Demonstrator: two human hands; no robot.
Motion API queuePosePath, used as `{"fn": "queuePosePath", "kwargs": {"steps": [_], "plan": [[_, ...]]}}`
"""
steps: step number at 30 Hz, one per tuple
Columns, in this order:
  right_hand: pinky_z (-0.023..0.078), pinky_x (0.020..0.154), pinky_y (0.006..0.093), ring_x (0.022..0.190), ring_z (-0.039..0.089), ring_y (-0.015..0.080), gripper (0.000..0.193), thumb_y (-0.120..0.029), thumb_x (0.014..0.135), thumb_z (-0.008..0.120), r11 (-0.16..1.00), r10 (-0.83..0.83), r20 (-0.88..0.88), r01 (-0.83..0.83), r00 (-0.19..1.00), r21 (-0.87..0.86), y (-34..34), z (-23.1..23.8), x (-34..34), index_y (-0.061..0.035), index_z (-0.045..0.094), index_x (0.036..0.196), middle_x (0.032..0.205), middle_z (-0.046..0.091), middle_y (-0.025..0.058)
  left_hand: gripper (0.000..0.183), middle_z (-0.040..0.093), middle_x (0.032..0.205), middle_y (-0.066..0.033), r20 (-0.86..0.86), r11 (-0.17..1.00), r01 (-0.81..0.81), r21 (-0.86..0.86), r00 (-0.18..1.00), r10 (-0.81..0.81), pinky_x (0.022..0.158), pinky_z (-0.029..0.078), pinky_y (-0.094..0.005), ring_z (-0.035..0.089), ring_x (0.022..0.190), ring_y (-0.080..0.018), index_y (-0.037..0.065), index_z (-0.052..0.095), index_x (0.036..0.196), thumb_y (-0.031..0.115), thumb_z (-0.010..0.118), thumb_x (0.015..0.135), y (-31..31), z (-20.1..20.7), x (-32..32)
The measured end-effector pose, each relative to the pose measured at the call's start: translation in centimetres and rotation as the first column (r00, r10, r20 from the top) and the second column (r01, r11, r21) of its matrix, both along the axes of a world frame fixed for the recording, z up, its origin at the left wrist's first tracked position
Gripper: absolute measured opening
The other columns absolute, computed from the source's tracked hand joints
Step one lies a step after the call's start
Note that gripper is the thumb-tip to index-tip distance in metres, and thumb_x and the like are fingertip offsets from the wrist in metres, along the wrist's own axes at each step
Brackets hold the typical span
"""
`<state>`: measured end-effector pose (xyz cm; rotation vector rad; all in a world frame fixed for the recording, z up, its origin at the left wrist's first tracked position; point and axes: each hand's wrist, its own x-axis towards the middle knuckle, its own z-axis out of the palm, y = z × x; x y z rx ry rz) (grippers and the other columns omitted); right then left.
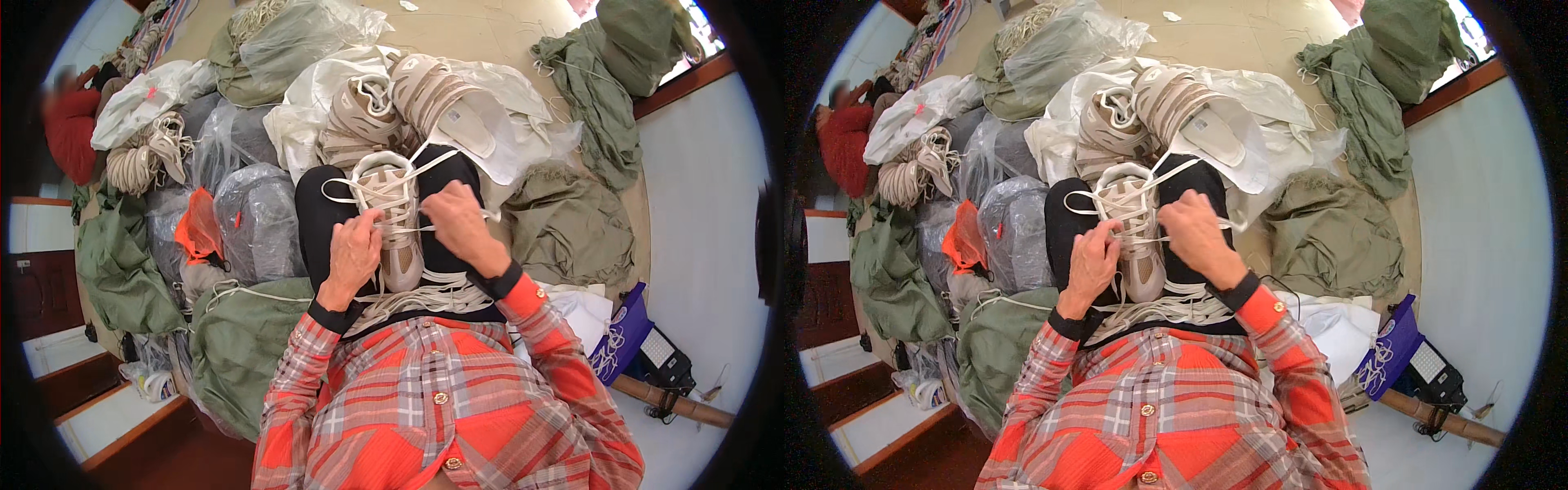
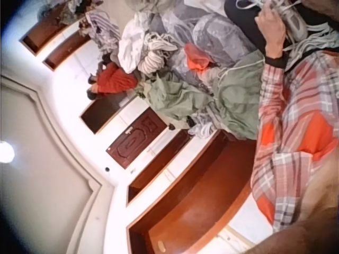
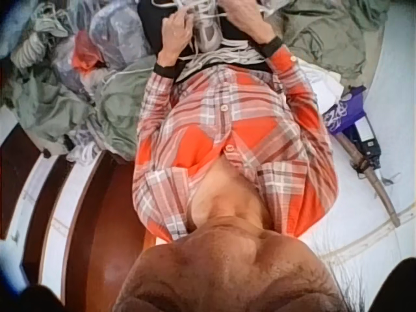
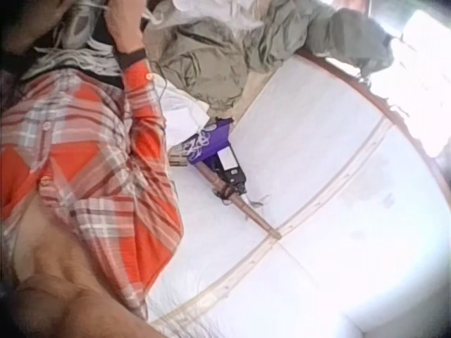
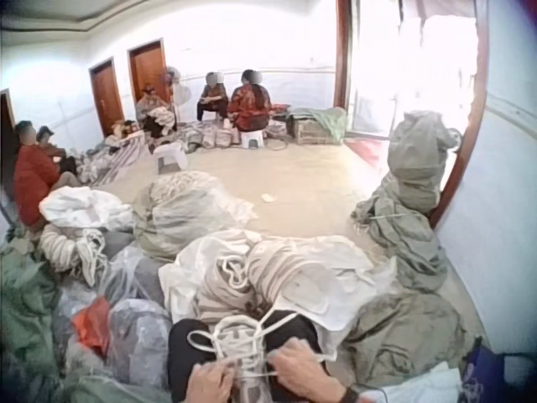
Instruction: The recorder is lacing and lashing together pairs of shoe components while sitting on the floor among many bags of materials.
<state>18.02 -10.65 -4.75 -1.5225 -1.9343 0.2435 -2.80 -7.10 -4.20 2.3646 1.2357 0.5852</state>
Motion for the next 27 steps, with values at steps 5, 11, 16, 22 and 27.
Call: {"fn": "queuePosePath", "kwargs": {"steps": [5,11,16,22,27], "plan": [[0.035,0.067,0.0357,0.075,0.046,0.0250,0.008,-0.006,0.066,0.058,0.996,0.022,0.225,-0.003,0.974,-0.085,-0.3,0.1,-1.3,-0.0072,0.053,0.073,0.076,0.049,0.0088,0.023,0.053,0.055,-0.0149,0.108,0.940,0.090,-0.329,0.993,-0.057,0.051,0.041,-0.0411,0.055,0.053,-0.0345,0.007,0.049,0.107,0.009,0.053,0.084,-0.1,0.3,1.0],[0.035,0.069,0.0355,0.078,0.048,0.0246,0.016,-0.013,0.062,0.063,0.987,-0.036,0.350,0.089,0.936,-0.135,-0.6,0.3,-2.4,-0.0059,0.056,0.073,0.078,0.051,0.0095,0.030,0.055,0.054,-0.0106,0.196,0.824,0.174,-0.539,0.978,-0.078,0.048,0.041,-0.0354,0.056,0.049,-0.0227,0.005,0.045,0.116,0.012,0.050,0.087,0.0,0.0,1.3],[0.037,0.070,0.0348,0.079,0.051,0.0251,0.018,-0.014,0.060,0.066,0.969,0.011,0.399,0.089,0.917,-0.231,-0.4,1.0,-3.6,-0.0044,0.060,0.075,0.079,0.054,0.0112,0.033,0.056,0.053,-0.0038,0.294,0.538,0.234,-0.810,0.955,0.028,0.043,0.037,-0.0257,0.049,0.043,-0.0093,0.005,0.041,0.122,0.017,0.047,0.091,1.1,1.0,1.2],[0.043,0.068,0.0378,0.079,0.053,0.0279,0.015,-0.010,0.061,0.062,0.962,0.024,0.324,0.066,0.946,-0.264,-0.2,0.8,-3.5,-0.0015,0.059,0.073,0.078,0.054,0.0137,0.042,0.060,0.056,-0.0063,0.285,0.291,0.295,-0.910,0.955,-0.078,0.037,0.032,-0.0208,0.041,0.037,-0.0079,0.009,0.033,0.134,0.018,0.040,0.093,3.6,2.1,0.0],[0.045,0.066,0.0393,0.077,0.052,0.0313,0.009,-0.006,0.063,0.057,0.932,0.096,0.326,0.030,0.940,-0.362,0.3,1.3,-3.8,0.0007,0.056,0.070,0.078,0.054,0.0149,0.047,0.061,0.057,-0.0061,0.146,0.360,0.281,-0.890,0.923,-0.357,0.038,0.035,-0.0214,0.042,0.037,-0.0082,0.016,0.029,0.140,0.013,0.035,0.093,5.3,2.3,-0.2]]}}
